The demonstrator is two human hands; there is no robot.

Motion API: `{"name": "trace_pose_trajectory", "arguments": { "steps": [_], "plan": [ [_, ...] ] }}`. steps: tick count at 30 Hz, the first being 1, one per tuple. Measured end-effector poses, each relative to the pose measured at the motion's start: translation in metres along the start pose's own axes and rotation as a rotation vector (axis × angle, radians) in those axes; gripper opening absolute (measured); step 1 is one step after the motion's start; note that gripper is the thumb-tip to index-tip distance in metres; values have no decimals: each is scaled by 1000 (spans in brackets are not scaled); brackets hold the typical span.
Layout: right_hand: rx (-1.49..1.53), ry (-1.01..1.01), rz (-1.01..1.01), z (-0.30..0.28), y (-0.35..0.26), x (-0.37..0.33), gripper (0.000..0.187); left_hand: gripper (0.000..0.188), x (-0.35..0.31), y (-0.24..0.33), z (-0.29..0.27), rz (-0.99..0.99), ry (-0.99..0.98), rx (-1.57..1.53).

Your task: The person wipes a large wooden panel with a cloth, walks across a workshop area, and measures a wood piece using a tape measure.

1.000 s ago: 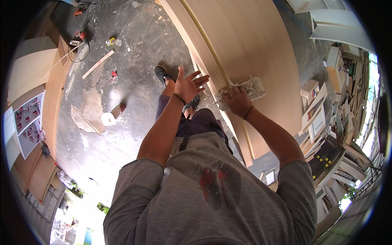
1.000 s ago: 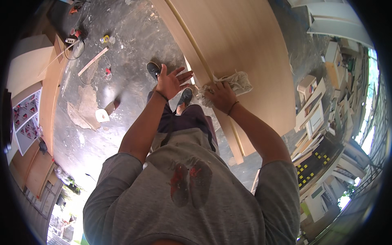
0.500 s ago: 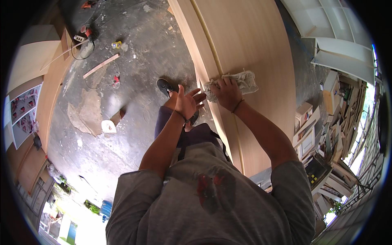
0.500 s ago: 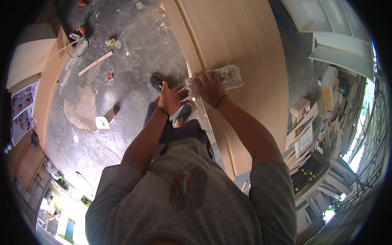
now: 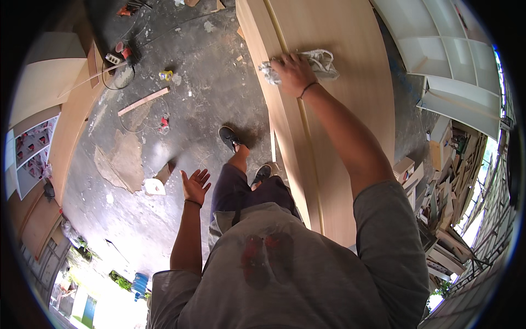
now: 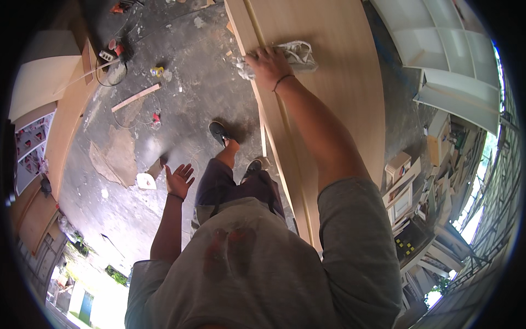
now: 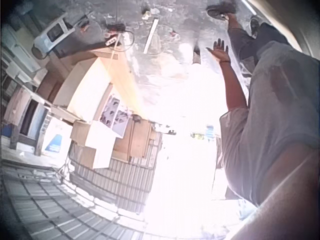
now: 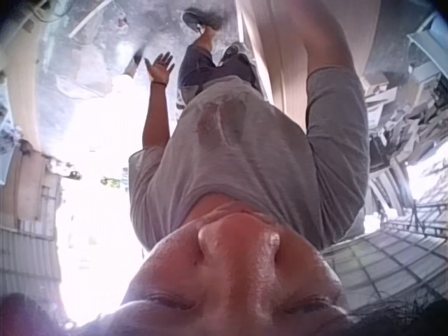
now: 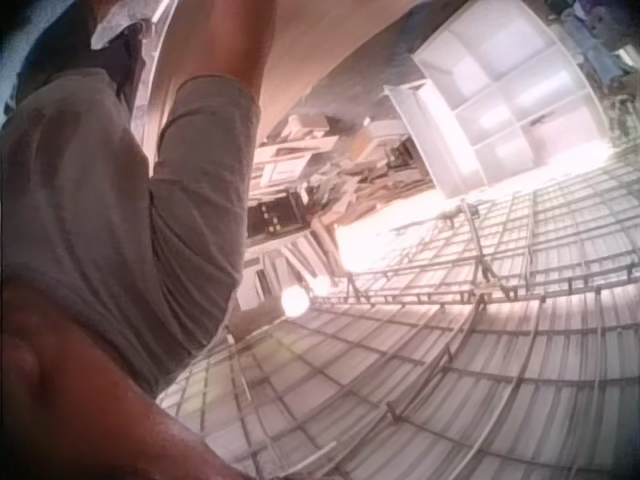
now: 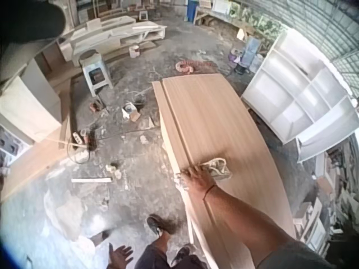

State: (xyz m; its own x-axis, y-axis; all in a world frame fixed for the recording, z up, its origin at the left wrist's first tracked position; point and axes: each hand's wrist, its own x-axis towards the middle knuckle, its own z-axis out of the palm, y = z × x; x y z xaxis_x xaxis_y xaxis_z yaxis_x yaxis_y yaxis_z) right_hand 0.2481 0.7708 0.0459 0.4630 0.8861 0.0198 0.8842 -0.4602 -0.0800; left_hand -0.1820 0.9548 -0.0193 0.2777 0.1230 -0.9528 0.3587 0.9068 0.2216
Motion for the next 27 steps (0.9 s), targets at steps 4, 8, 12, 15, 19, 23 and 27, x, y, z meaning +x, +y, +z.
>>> {"name": "trace_pose_trajectory", "arguments": {
  "steps": [4,8,12,15,19,23,27],
  "plan": [
    [-13,114,-138,10,-9,-39,30,91,-10,31,-6,96,67,385],
    [49,-171,-40,-14,-23,-72,31,93,-21,1,-46,6,210,417],
    [35,-179,-24,-13,-9,-28,30,97,-34,-36,-79,-166,375,400],
    [37,-91,-30,-11,-4,1,31,93,-37,-38,-85,-212,443,429],
    [46,-109,-17,-12,12,58,34,89,-15,-16,-82,-159,423,391],
    [-41,-55,-61,-5,43,119,33,87,6,65,-17,-75,369,339],
    [-31,-25,-54,-9,71,194,31,85,30,142,43,67,280,269]
  ]
}}
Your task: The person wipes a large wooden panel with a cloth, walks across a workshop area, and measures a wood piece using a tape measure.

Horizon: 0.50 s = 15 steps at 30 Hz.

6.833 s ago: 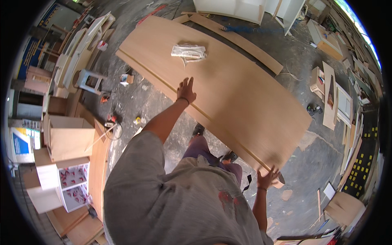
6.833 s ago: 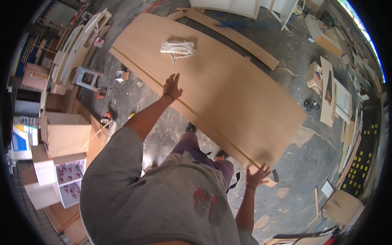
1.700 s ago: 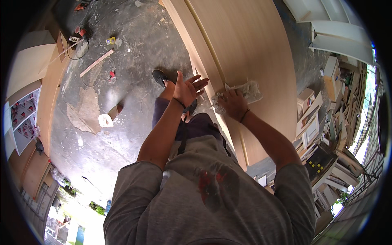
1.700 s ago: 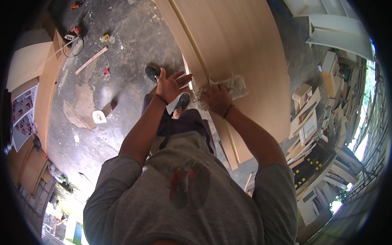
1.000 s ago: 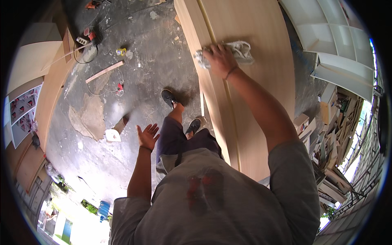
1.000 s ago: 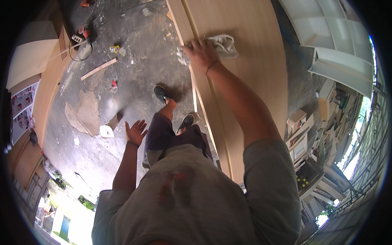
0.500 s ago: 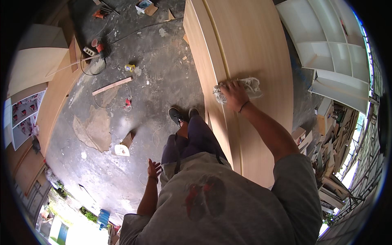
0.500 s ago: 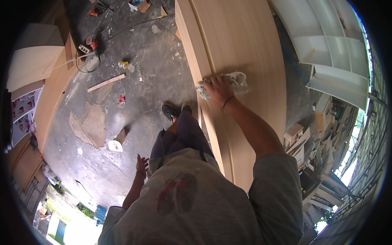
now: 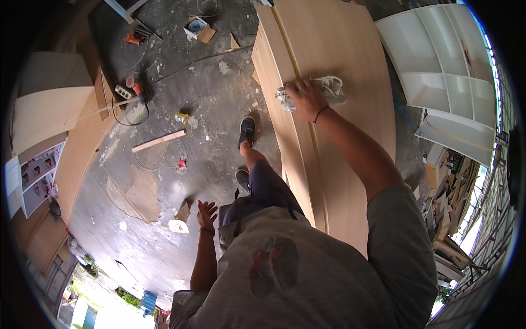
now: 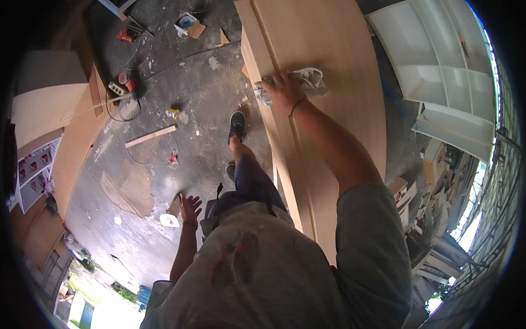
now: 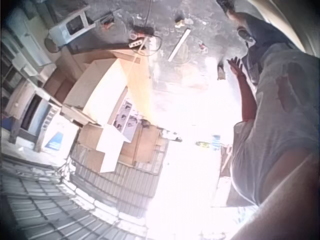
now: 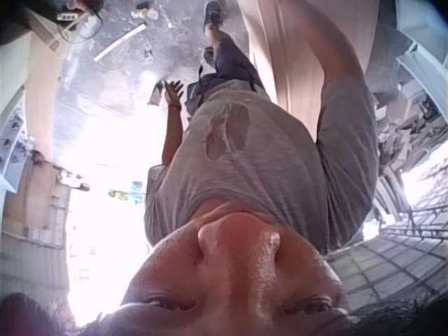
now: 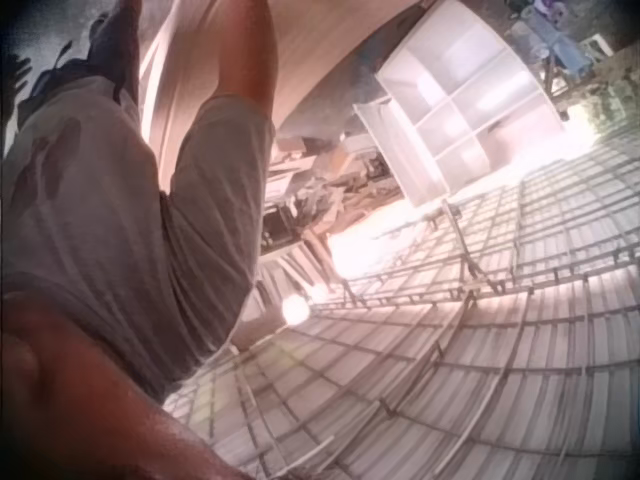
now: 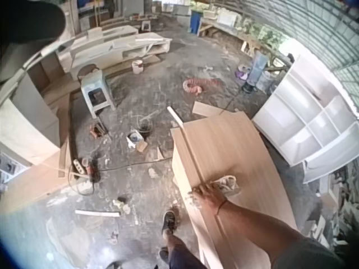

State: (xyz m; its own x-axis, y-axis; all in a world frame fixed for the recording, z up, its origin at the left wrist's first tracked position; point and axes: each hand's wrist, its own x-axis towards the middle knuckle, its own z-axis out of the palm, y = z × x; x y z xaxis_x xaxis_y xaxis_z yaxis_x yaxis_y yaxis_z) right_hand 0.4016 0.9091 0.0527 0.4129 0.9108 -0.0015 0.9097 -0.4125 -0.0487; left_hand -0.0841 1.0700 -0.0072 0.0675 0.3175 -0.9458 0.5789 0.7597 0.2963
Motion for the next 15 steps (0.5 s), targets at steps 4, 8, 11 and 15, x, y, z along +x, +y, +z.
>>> {"name": "trace_pose_trajectory", "arguments": {
  "steps": [4,8,11,15],
  "plan": [
    [-1,53,-20,-4,35,70,28,82,12,82,43,92,-65,0],
    [53,-66,50,3,40,86,30,75,13,145,82,193,-179,-42],
    [21,28,-51,6,33,63,34,73,11,186,106,173,-238,-88],
    [20,-41,20,-13,39,99,33,72,20,227,137,128,-300,-91]
  ]
}}
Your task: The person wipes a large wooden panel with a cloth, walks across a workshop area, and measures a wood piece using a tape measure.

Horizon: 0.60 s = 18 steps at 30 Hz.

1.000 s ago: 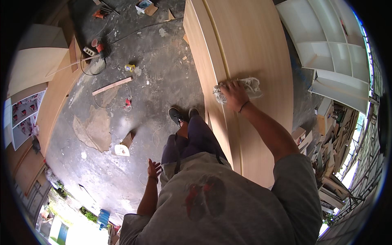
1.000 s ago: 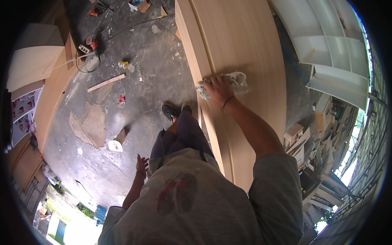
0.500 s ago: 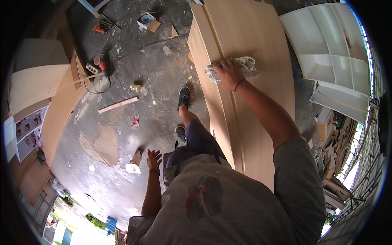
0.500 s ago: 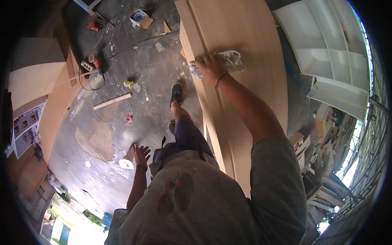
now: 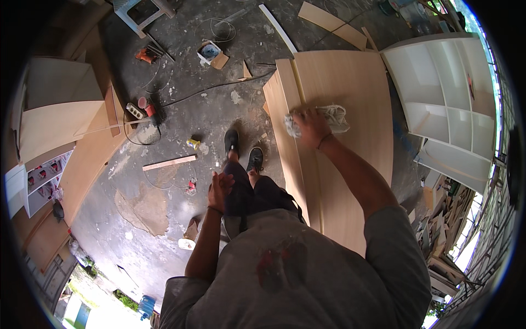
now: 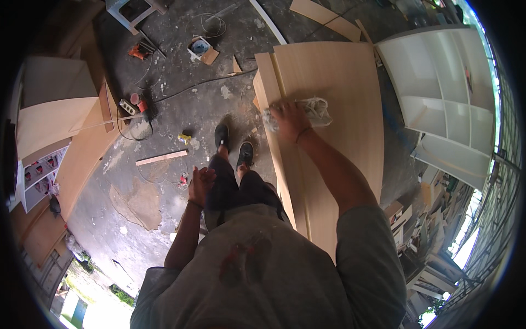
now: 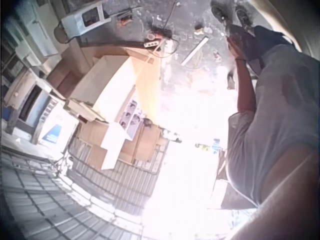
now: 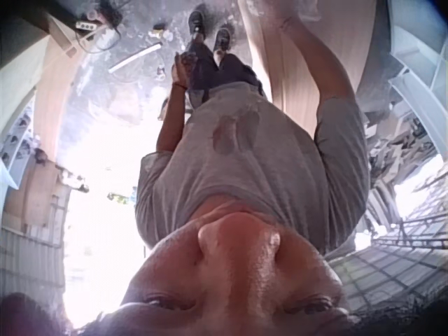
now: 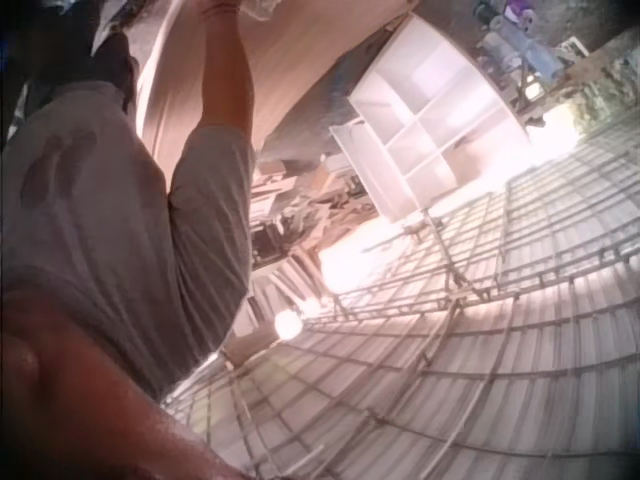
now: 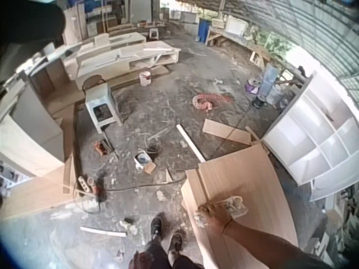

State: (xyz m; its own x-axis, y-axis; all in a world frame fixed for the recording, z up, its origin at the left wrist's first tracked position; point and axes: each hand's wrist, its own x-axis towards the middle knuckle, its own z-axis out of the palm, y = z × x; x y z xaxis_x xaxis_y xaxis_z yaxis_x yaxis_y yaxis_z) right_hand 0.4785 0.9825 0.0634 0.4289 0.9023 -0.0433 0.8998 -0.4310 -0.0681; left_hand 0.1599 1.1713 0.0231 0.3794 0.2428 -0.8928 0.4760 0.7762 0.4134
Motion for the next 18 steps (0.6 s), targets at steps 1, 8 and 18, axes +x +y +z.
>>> {"name": "trace_pose_trajectory", "arguments": {
  "steps": [1,8,18],
  "plan": [
    [17,-3,6,-2,11,18,32,72,8,11,12,-9,-20,12],
    [83,-1,154,-5,41,110,29,67,65,92,81,-60,-249,236],
    [98,-154,255,-16,49,128,40,79,113,150,199,-294,-518,79]
  ]
}}
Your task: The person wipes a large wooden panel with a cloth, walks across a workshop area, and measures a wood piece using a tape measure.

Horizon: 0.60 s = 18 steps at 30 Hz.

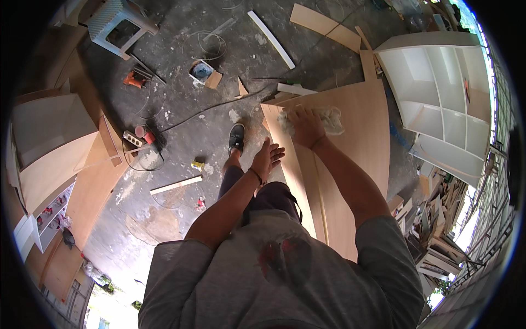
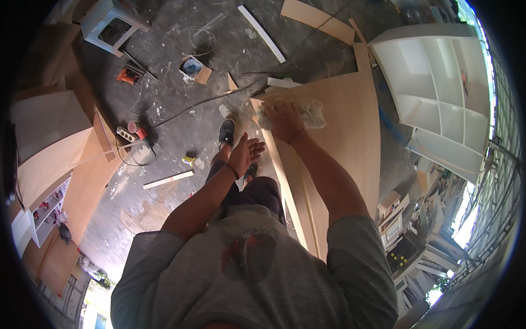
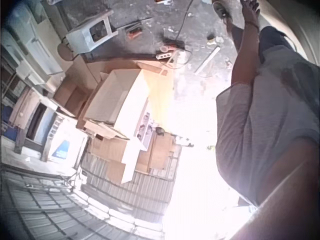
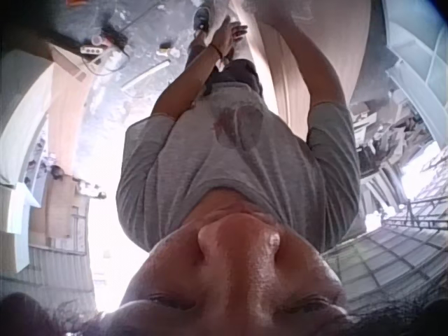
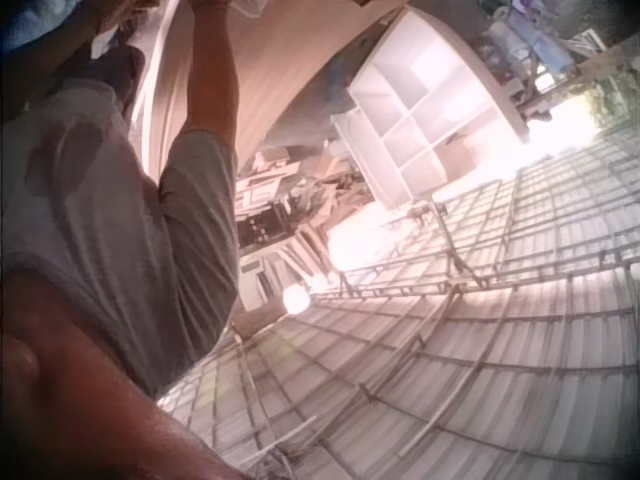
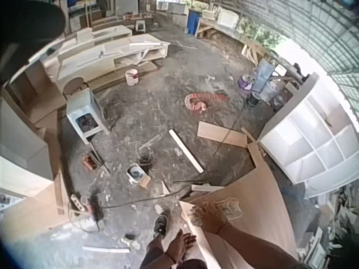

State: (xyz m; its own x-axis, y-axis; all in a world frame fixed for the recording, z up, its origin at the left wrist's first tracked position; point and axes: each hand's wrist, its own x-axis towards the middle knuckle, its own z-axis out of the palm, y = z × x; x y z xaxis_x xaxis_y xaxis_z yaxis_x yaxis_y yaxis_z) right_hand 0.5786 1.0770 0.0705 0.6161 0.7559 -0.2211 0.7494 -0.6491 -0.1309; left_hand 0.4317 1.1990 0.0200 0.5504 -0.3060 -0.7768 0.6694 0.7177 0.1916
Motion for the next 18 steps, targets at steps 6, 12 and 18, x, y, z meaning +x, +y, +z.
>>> {"name": "trace_pose_trajectory", "arguments": {
  "steps": [6,12,18],
  "plan": [
    [-7,-70,-58,-8,-6,-13,38,81,23,7,2,-26,-37,-186],
    [38,-97,116,-19,-14,17,42,83,32,7,19,-48,-86,-164],
    [-55,23,-27,-6,-2,-6,34,74,41,7,25,-87,-57,-139]
  ]
}}
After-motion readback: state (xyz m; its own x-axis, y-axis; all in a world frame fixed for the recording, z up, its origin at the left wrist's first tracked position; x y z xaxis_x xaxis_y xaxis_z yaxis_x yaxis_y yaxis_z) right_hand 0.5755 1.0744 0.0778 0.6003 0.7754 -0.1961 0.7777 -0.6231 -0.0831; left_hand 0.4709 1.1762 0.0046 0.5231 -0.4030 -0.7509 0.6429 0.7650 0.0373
